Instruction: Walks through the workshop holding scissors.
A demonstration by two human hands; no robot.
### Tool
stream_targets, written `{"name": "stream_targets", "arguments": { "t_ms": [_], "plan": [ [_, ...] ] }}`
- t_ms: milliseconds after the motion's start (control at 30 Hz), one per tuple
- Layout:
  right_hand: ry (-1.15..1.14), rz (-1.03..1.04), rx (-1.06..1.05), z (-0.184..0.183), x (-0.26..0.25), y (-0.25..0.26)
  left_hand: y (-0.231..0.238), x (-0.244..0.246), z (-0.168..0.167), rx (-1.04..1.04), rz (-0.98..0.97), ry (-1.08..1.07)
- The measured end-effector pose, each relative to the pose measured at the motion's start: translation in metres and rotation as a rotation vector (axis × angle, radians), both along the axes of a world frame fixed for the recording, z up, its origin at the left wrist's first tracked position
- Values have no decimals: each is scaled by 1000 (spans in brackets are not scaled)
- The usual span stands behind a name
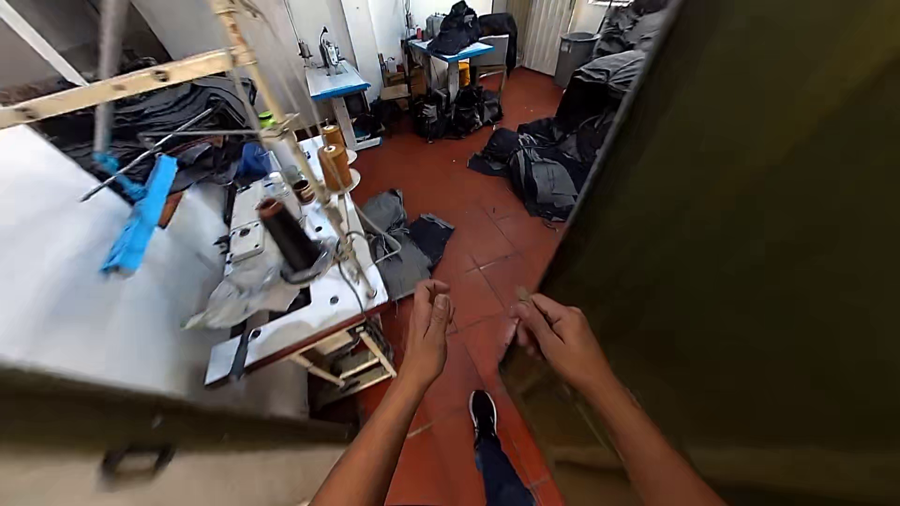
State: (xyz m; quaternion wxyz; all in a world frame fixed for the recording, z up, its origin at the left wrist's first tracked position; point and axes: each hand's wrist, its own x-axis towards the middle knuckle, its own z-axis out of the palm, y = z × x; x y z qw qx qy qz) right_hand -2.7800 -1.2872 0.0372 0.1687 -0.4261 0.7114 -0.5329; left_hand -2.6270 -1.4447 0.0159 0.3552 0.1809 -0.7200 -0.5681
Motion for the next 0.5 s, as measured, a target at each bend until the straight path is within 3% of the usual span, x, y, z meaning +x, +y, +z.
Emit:
{"name": "stream_targets", "arguments": {
  "t_ms": [200,267,367,500],
  "plan": [
    [-91,-206,-286,-4,-151,-174,-150,-193,6,120,128,-36],
    [-74,-248,-302,13,-201,-220,-198,-254,13,141,103,33],
    [-95,-347,-262,42,-265,-280,-274,-335,-3,157,-101,33],
    [-46,-416,-279,56,-357,-345,-354,-458,-22,273,-29,118]
  ]
}}
